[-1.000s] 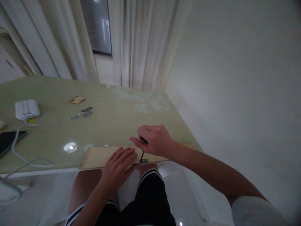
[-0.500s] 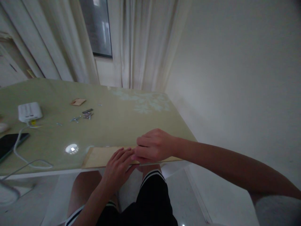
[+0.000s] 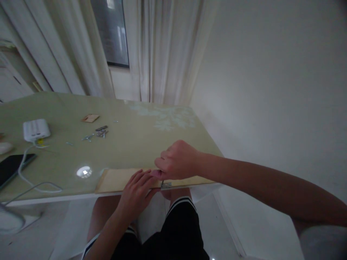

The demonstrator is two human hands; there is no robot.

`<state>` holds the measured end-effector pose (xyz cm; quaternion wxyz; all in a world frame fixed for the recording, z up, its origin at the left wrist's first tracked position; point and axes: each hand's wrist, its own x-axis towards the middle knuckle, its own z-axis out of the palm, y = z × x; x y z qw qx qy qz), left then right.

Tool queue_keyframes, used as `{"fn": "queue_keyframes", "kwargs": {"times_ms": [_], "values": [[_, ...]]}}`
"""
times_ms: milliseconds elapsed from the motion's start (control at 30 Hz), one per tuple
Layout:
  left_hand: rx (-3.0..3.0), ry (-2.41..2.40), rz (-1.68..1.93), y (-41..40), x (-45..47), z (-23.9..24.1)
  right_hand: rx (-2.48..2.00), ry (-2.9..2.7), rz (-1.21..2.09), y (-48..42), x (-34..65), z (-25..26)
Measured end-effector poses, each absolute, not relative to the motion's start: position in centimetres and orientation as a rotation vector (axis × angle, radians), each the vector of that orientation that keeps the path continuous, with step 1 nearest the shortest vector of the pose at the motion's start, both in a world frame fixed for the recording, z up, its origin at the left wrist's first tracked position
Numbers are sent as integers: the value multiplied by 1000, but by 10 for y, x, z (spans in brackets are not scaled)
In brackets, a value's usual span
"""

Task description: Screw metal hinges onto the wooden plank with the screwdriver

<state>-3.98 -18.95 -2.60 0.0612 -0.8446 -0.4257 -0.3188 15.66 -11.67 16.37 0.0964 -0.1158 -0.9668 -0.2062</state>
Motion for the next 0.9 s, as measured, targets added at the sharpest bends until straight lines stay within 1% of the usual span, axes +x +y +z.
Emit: {"fn": "queue_keyframes", "kwargs": {"times_ms": [100,133,167,200,233,333,367,400,433,500,600,633,667,700,800,833,900], "values": [[-2549,-1294,-991,-191,-39,-23,95,-2867,-543,-116,168,169],[-2551,-1294,-997,-191,-38,-22,185,-2890,-493,-117,171,171],[-2554,-1297,-996,-191,-38,-22,183,-2930,-443,-118,173,172],[-2558,-1303,-991,-191,-38,-23,54,-2978,-402,-120,174,174],[-2558,-1309,-987,-191,-39,-23,-203,-3016,-372,-121,174,175],[-2554,-1317,-977,-190,-40,-27,-1169,-2943,-305,-124,165,179],[-2550,-1312,-976,-190,-41,-28,-1359,-2910,-294,-124,161,180],[-2548,-1307,-974,-189,-42,-29,-1445,-2912,-296,-124,157,182],[-2545,-1304,-972,-189,-42,-29,-1430,-2947,-318,-123,154,183],[-2540,-1303,-973,-189,-42,-28,-1128,-3082,-386,-123,151,185],[-2525,-1316,-997,-190,-41,-24,-192,-3269,-357,-124,154,186],[-2524,-1320,-1004,-190,-40,-22,43,-3275,-314,-125,156,185],[-2532,-1324,-1000,-190,-40,-21,109,-3269,-287,-124,158,184],[-2545,-1326,-989,-190,-40,-20,-21,-3257,-282,-123,160,183],[-2580,-1325,-958,-188,-41,-23,-1007,-3055,-299,-114,161,180],[-2581,-1326,-957,-188,-42,-24,-1268,-2960,-281,-111,159,179],[-2572,-1333,-964,-187,-42,-26,-1487,-2900,-164,-107,155,180]]}}
